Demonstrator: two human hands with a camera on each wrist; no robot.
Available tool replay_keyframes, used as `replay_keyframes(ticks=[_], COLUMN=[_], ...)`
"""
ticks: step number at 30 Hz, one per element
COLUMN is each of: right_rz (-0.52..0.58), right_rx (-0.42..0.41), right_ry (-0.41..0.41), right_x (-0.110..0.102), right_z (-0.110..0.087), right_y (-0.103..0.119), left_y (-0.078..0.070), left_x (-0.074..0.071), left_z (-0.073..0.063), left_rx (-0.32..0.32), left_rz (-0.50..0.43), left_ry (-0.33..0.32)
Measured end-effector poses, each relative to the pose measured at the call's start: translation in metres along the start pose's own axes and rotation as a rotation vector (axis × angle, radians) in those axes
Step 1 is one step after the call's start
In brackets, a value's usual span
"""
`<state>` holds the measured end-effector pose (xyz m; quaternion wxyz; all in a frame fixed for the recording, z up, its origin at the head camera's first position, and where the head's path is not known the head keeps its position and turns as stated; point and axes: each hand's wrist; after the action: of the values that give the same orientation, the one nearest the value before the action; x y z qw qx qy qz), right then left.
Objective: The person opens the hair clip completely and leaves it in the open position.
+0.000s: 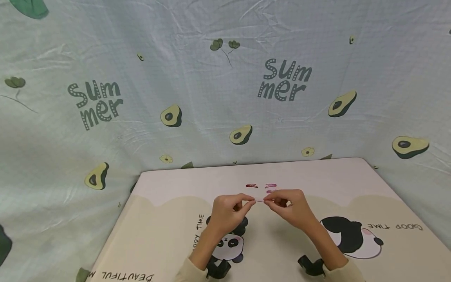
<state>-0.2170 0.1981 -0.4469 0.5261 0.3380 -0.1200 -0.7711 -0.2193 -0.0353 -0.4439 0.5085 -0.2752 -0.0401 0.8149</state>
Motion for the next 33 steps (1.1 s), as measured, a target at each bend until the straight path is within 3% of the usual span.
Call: replay_keyframes(ticks=[6, 16, 21, 33], right_rz=[-0.064, -0.212, -0.203, -0.199], right_rx=[-0.050, -0.270, -0.299, -0.287], right_ry=[0.008, -0.049, -0.072, -0.064], right_x=[0.002, 0.006, 0.006, 0.005], right_z=[0.000, 0.004, 0.005, 0.006], right_y=[0.006, 0.009, 0.011, 0.016], left_y=[0.003, 0.005, 0.003, 0.000], left_x=[-0.002, -0.004, -0.001, -0.001], left_z=[-0.001, -0.004, -0.003, -0.004], left_rx=[0.095, 0.200, 0.236, 0.240], left_rz=[0.064, 0.172, 0.183, 0.150], left_ry=[-0.017, -0.028, -0.065, -0.108])
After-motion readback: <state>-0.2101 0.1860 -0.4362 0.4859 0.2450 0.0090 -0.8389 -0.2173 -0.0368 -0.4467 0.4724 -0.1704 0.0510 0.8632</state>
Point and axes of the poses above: each hand's wrist, its own z-axis towards the middle knuckle, its own x-axis out of the palm, y = z × x, and after that the axes turned 9 degrees about -y, right-handed
